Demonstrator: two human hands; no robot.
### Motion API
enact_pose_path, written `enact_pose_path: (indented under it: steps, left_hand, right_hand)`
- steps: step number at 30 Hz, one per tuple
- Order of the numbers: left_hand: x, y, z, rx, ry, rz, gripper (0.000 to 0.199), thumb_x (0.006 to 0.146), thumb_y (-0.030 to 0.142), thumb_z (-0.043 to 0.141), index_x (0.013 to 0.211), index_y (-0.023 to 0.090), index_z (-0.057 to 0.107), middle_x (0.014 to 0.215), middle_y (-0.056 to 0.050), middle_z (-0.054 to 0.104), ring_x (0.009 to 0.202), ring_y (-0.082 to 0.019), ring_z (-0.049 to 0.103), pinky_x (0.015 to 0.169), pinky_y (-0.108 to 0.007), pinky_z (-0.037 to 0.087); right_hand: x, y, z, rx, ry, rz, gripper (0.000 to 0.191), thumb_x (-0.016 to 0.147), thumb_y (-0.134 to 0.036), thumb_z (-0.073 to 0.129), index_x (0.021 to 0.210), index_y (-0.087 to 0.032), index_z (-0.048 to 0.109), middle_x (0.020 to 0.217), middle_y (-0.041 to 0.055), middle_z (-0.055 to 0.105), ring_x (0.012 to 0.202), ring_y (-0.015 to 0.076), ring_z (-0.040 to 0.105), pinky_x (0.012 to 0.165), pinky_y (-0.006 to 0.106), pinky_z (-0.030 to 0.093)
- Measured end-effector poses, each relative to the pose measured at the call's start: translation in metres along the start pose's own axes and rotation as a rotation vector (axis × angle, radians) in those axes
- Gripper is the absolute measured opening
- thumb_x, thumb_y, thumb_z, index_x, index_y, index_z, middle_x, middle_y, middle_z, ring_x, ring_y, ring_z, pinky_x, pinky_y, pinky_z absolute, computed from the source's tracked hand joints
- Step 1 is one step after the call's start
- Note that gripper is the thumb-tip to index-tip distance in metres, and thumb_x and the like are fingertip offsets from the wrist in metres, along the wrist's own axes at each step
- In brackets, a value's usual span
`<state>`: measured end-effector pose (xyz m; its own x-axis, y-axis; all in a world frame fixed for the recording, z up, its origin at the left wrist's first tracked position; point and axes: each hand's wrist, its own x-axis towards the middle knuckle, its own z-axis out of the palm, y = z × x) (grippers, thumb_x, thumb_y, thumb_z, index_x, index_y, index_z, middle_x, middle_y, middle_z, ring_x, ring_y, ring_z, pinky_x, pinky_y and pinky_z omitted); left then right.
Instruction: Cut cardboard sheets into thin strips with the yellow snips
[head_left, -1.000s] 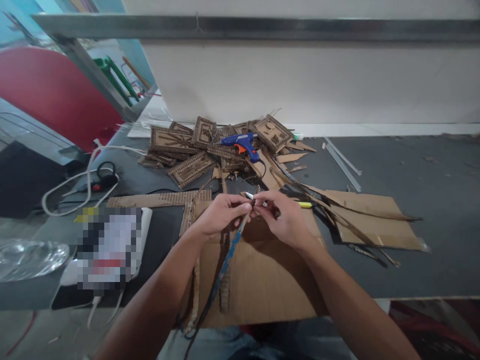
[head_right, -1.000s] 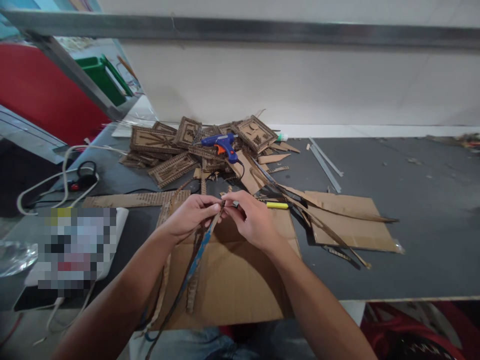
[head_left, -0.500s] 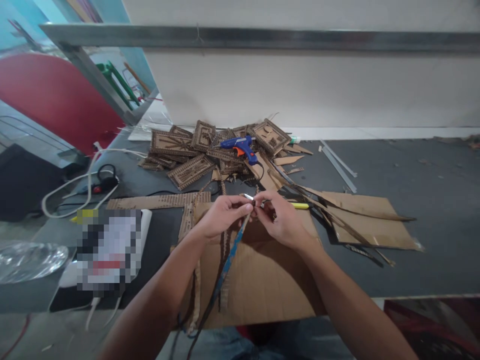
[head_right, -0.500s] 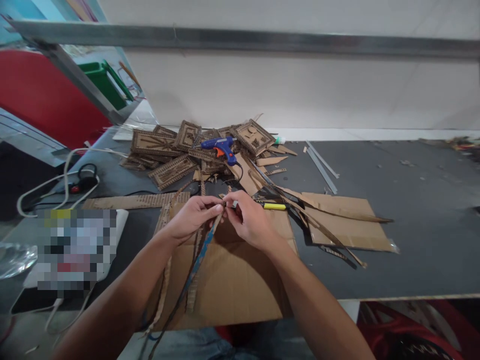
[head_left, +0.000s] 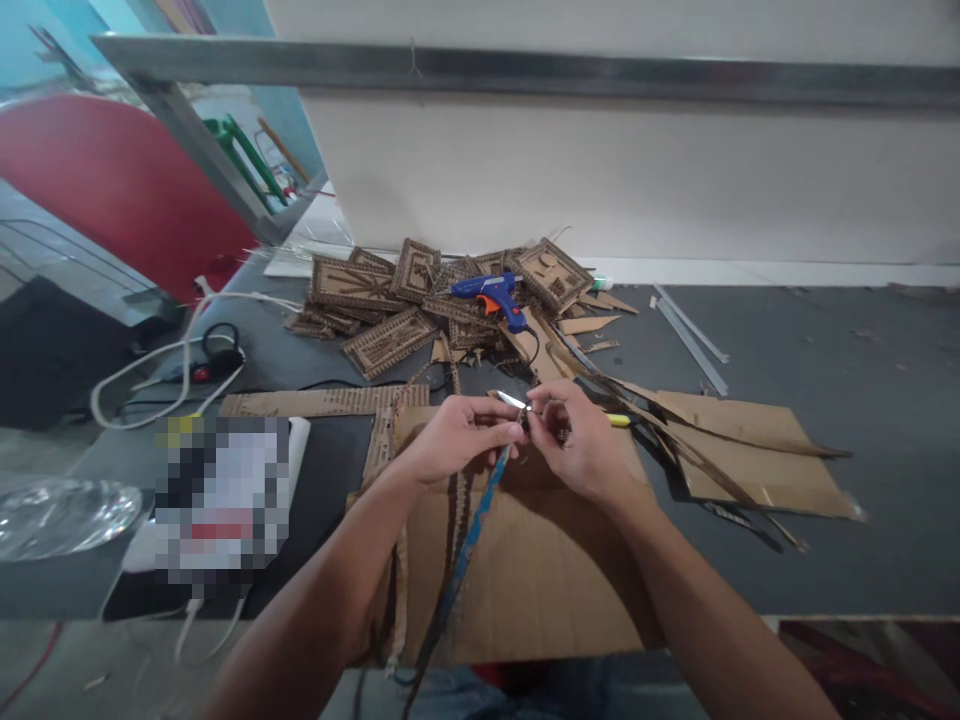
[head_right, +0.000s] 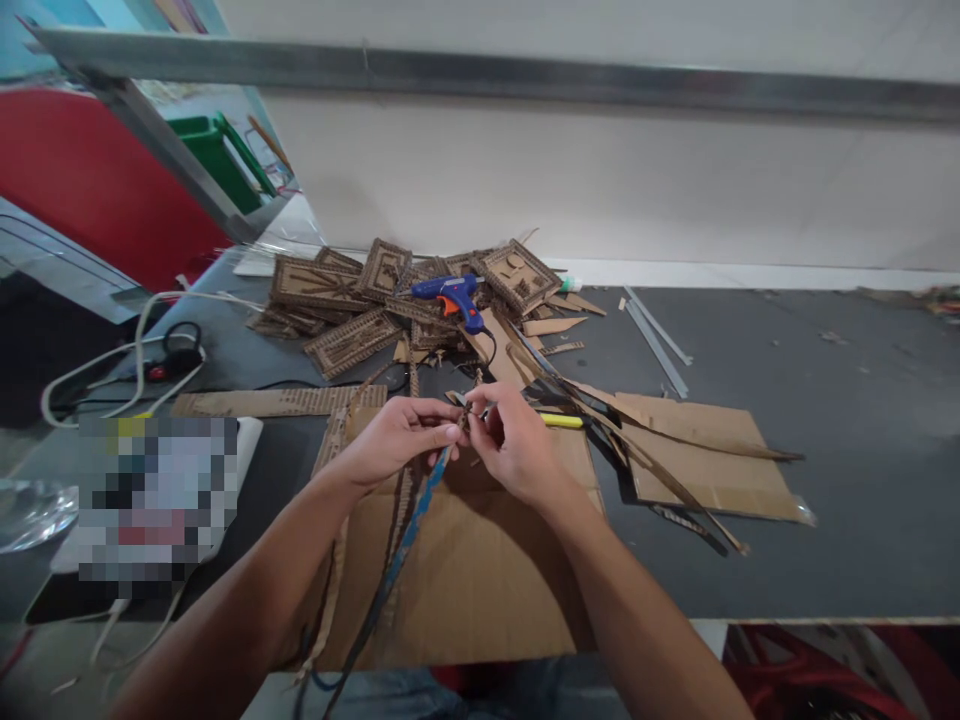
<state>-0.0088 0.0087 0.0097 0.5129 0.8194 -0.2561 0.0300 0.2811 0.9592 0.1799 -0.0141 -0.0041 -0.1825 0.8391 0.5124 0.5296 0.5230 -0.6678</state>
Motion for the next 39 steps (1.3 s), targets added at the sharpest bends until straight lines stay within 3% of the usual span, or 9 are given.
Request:
enact_pose_path:
  steps: [5, 12, 26, 39]
  left_hand:
    - [0.0000, 0.0018, -0.0004, -0.020, 0.030, 0.029, 0.038, 0.077, 0.041, 0.077, 0.098, 0.010, 0.074, 0.074, -0.007, 0.073, 0.056, -0.009, 0.058, 0.051, -0.020, 0.044]
    - [-0.0013, 0.0044, -0.0003, 0.091, 0.002, 0.043, 0.038, 0.087, 0.045, 0.066, 0.089, 0.009, 0.074, 0.071, -0.007, 0.071, 0.051, -0.007, 0.054, 0.049, -0.019, 0.042]
    - [0.0039, -0.0025, -0.0019, 0.104, 0.025, 0.074, 0.031, 0.085, 0.042, 0.068, 0.082, 0.011, 0.069, 0.066, -0.003, 0.068, 0.049, -0.007, 0.053, 0.047, -0.018, 0.041]
    - [0.0023, -0.0013, -0.0018, 0.108, 0.015, 0.071, 0.031, 0.086, 0.042, 0.066, 0.081, 0.011, 0.067, 0.065, -0.001, 0.066, 0.049, -0.006, 0.052, 0.047, -0.017, 0.041]
  right_hand:
    - [0.0042, -0.0041, -0.0038, 0.018, 0.079, -0.036, 0.006, 0.092, -0.020, 0.061, 0.095, -0.024, 0.065, 0.093, 0.0055, 0.067, 0.071, 0.0149, 0.063, 0.062, 0.029, 0.052]
    - [0.0068, -0.0018, -0.0032, 0.098, 0.041, 0.065, 0.005, 0.088, -0.018, 0.067, 0.087, -0.022, 0.069, 0.085, 0.0038, 0.069, 0.072, 0.0150, 0.062, 0.062, 0.027, 0.050]
    - [0.0039, -0.0050, -0.0002, 0.033, -0.094, -0.009, 0.010, 0.090, -0.014, 0.056, 0.083, -0.021, 0.054, 0.080, 0.0013, 0.057, 0.066, 0.0119, 0.052, 0.062, 0.024, 0.045]
    - [0.0031, -0.0050, -0.0004, 0.066, -0.111, -0.030, 0.011, 0.087, -0.013, 0.055, 0.083, -0.022, 0.051, 0.081, 0.0006, 0.056, 0.068, 0.0120, 0.054, 0.062, 0.024, 0.046]
